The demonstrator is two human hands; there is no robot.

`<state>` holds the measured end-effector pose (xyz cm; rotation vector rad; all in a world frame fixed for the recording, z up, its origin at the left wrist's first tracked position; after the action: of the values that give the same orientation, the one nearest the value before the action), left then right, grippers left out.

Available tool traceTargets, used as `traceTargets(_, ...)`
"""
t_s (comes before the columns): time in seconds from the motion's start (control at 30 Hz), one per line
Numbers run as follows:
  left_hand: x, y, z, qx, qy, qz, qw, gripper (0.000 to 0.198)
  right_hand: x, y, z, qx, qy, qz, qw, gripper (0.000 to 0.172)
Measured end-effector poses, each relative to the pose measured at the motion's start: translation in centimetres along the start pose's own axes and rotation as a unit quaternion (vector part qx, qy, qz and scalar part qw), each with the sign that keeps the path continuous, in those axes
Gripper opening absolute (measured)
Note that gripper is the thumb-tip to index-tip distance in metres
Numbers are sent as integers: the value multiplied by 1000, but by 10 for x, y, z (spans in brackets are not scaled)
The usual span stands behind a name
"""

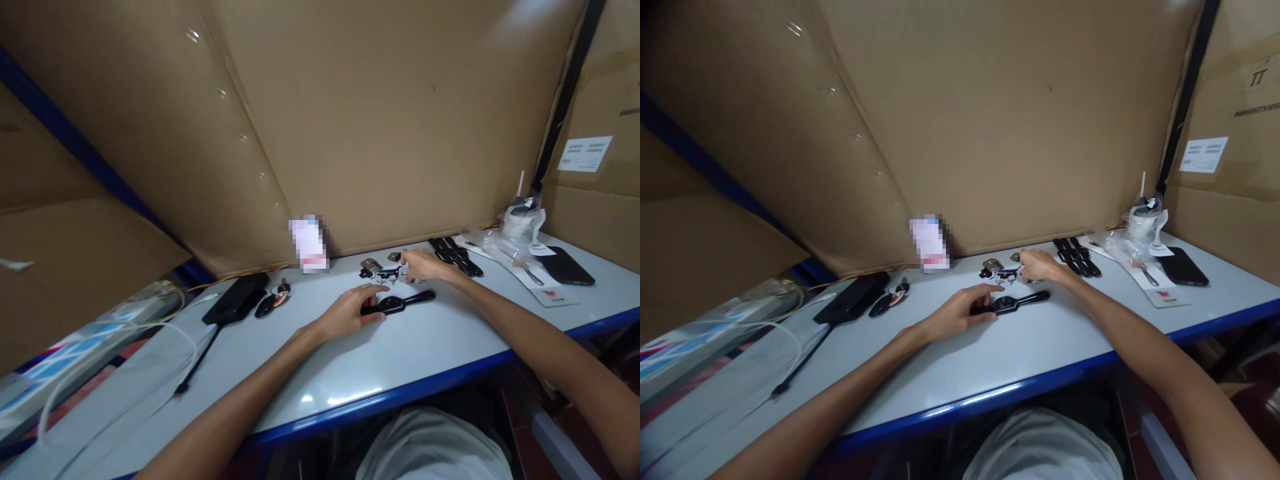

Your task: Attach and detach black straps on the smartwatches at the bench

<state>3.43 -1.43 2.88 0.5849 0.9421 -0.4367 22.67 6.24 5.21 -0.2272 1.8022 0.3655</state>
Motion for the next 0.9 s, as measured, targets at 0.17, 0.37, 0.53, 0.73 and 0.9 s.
traceTargets(0.17, 10, 6, 5, -57, 38, 8, 998, 12, 9, 7, 4, -7, 51, 0, 999, 34)
traceTargets(0.37, 12, 1, 12, -83, -80, 62, 991, 14, -20, 9, 9, 13, 152, 112, 982, 7)
traceTargets(0.53, -3, 1, 7, -242, -379, 161, 879, 26, -47, -9, 9, 22, 341, 160, 926, 16)
traceTargets(0.73, 2, 13, 2, -284, -544, 175, 770, 33, -15, -21, -16, -36, 480, -51, 875, 22)
traceTargets(0.9, 20, 10, -4, -240, -523, 195, 795, 43, 13, -20, -30, -58, 524, -168, 833, 25)
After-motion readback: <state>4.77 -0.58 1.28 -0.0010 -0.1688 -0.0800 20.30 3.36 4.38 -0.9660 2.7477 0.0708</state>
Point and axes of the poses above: each hand's wrist, its own y-axis towards the middle knuckle, its own x-axis out of the palm, z = x × y, the point moved 4 cm from there along y, towards the middle knuckle, and after that the axes turned 6 degrees about z, right-handed, at the moved point
